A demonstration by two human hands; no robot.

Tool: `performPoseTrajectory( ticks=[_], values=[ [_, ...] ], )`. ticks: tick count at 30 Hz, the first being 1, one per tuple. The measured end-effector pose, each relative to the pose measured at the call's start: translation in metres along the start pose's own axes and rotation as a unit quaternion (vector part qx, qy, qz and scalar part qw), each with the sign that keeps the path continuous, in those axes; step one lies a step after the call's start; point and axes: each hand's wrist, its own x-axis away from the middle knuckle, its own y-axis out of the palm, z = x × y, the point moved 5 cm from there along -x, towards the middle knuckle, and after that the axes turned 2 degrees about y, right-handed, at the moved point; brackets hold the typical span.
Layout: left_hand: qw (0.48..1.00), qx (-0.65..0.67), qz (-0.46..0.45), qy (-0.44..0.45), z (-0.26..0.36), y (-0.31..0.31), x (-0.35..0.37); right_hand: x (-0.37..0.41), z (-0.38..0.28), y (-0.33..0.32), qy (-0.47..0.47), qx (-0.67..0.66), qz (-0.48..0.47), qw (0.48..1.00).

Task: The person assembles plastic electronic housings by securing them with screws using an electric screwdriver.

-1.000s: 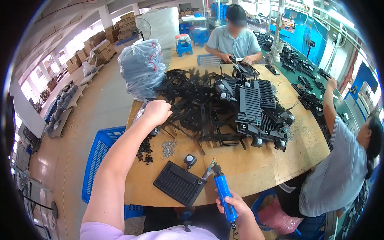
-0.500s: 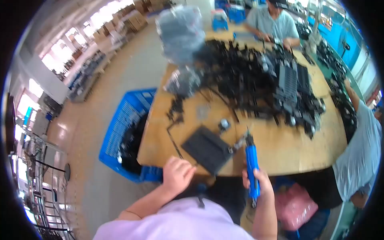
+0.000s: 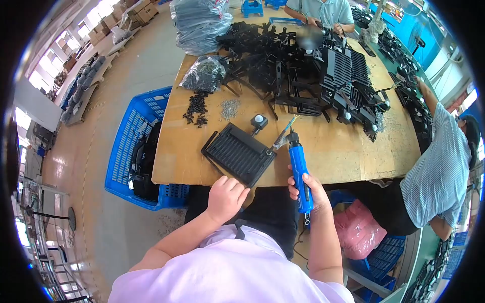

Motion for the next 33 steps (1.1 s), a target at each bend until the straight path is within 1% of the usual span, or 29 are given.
performPoseTrajectory(
  ticks=[3,6,7,10,12,14,15,16,17,23,27,33],
  values=[
    [0.999,-0.018,-0.041,0.018,0.003,0.002,-0.006,0.003,0.002,-0.002,0.003,-0.004,0.002,1.0],
    [1.0,0.007,-0.019,0.016,0.005,0.007,-0.012,0.002,0.002,-0.005,0.003,-0.007,-0.01,1.0],
    [0.999,0.0,-0.047,-0.015,0.002,0.011,-0.012,0.002,0.002,-0.005,0.001,-0.005,-0.013,1.0],
    [0.998,-0.027,-0.019,-0.049,0.009,0.002,-0.022,0.001,0.004,-0.005,0.007,-0.018,-0.034,0.999],
    [0.999,-0.022,0.006,-0.044,0.008,0.005,-0.024,0.0,0.006,-0.009,0.006,-0.011,-0.034,0.999],
    [0.996,-0.04,-0.001,-0.083,0.005,0.016,-0.027,0.0,0.006,-0.009,-0.006,0.005,-0.025,1.0],
    [0.994,-0.043,-0.015,-0.098,0.002,0.023,-0.029,-0.001,0.007,-0.01,-0.012,0.02,-0.045,0.999],
    [0.993,-0.043,-0.029,-0.111,-0.003,0.031,-0.03,-0.002,0.009,-0.017,-0.007,0.001,-0.047,0.999],
    [0.991,-0.06,-0.057,-0.107,-0.007,0.039,-0.029,-0.003,0.01,-0.019,-0.009,0.0,-0.04,0.999],
    [0.995,-0.014,-0.073,-0.063,-0.03,0.026,-0.024,0.003,0.007,-0.015,-0.013,0.017,-0.028,0.999],
    [0.996,0.003,-0.092,-0.002,-0.052,0.012,-0.013,0.005,0.005,-0.011,-0.017,0.04,0.006,0.999],
    [0.982,0.034,-0.158,0.094,-0.09,-0.016,-0.008,0.008,0.001,0.001,-0.009,0.069,0.044,0.997]
  ],
)
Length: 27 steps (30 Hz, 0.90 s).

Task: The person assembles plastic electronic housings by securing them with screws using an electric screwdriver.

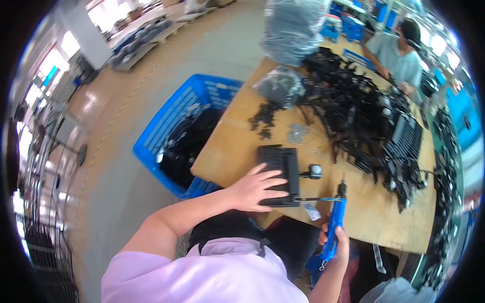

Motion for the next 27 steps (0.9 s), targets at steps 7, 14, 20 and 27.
performPoseTrajectory(
  ticks=[7,14,20,27],
  values=[
    [0.997,0.027,-0.042,0.052,-0.008,-0.006,0.003,-0.015,-0.008,0.003,0.024,0.012,0.015,1.0],
    [0.991,0.043,-0.077,0.097,-0.016,-0.007,-0.007,-0.029,-0.014,0.009,0.051,-0.036,0.004,0.998],
    [0.99,0.084,0.114,-0.014,-0.05,-0.048,-0.023,-0.028,-0.01,0.006,0.046,-0.058,0.002,0.997],
    [0.971,-0.101,0.168,-0.14,-0.14,-0.034,-0.048,-0.022,-0.006,-0.01,0.052,-0.047,0.023,0.997]
  ],
)
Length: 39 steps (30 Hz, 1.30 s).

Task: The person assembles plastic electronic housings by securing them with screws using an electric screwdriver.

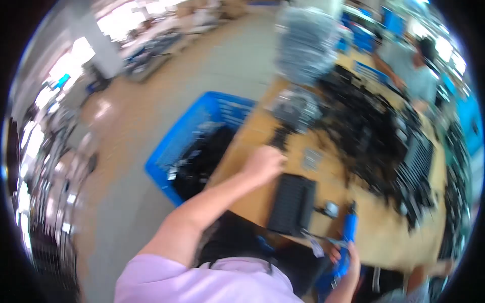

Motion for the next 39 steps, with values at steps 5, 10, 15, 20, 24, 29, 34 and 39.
performPoseTrajectory(
  ticks=[5,10,15,20,24,29,34,39],
  values=[
    [0.994,-0.061,0.088,0.004,-0.015,0.025,-0.003,-0.018,-0.002,-0.019,-0.019,-0.023,-0.053,0.998],
    [0.992,-0.089,0.092,0.0,-0.019,0.036,-0.006,-0.032,0.002,-0.001,-0.001,0.012,-0.058,0.998],
    [0.988,-0.145,0.037,-0.041,-0.013,0.043,-0.014,-0.037,0.002,0.008,0.006,0.027,-0.062,0.998],
    [0.986,-0.151,0.053,-0.048,-0.005,0.032,-0.019,-0.041,0.002,0.016,0.007,0.037,-0.065,0.997],
    [0.948,0.14,0.215,-0.185,-0.021,0.031,-0.028,-0.043,0.003,0.022,0.009,0.043,-0.068,0.997],
    [0.771,0.451,0.215,-0.395,-0.028,0.034,-0.009,-0.047,0.005,0.029,0.019,0.05,-0.073,0.996],
    [0.555,0.686,0.209,-0.421,-0.037,0.053,0.025,-0.049,0.004,0.03,0.012,0.054,-0.087,0.995],
    [0.433,0.772,0.253,-0.389,-0.022,0.023,0.056,-0.035,-0.004,0.009,-0.011,0.031,-0.115,0.993]
  ],
)
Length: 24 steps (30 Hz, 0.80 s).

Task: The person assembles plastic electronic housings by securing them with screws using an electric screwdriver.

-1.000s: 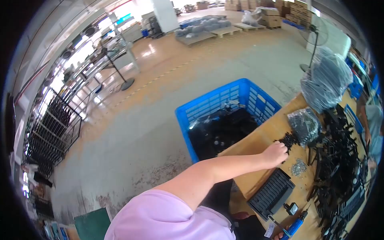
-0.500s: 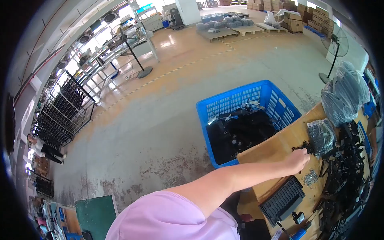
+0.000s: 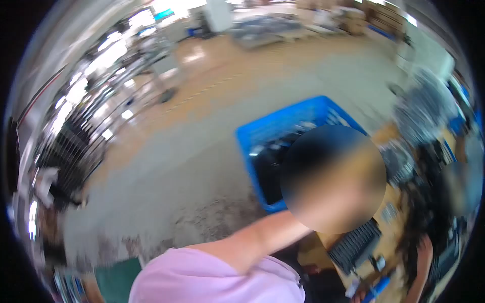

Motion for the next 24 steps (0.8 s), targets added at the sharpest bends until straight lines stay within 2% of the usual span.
performPoseTrajectory(
  ticks=[1,2,3,4,6,11,15,17,20,24],
  values=[
    [0.998,-0.038,-0.042,0.004,0.015,0.003,0.017,0.01,0.001,-0.009,-0.005,-0.016,-0.017,1.0],
    [1.0,-0.015,-0.011,-0.013,0.022,0.004,0.029,0.021,0.001,-0.013,-0.015,-0.026,-0.045,0.999],
    [0.998,-0.035,-0.056,0.0,0.027,0.006,0.035,0.037,0.005,-0.012,-0.011,-0.062,0.027,0.998],
    [0.998,-0.056,-0.019,-0.035,0.028,0.0,0.043,0.059,-0.001,-0.013,-0.078,-0.019,0.122,0.989],
    [0.992,-0.015,-0.116,-0.053,0.038,0.004,0.056,0.077,-0.012,0.025,-0.12,0.007,0.102,0.987],
    [0.979,-0.052,-0.152,-0.123,0.031,0.009,0.073,0.114,-0.022,0.085,-0.157,0.033,0.076,0.984],
    [0.961,-0.03,-0.221,-0.167,0.017,0.025,0.084,0.132,-0.012,0.115,-0.133,0.04,0.013,0.99],
    [0.956,-0.049,-0.226,-0.181,0.014,0.036,0.09,0.132,-0.004,0.124,-0.036,0.069,0.015,0.997],
    [0.942,-0.073,-0.252,-0.208,0.008,0.044,0.098,0.118,0.016,0.14,0.059,0.118,-0.085,0.988],
    [0.92,-0.107,-0.297,-0.232,0.004,0.058,0.109,0.098,0.037,0.151,0.098,0.191,-0.091,0.972]
  ],
)
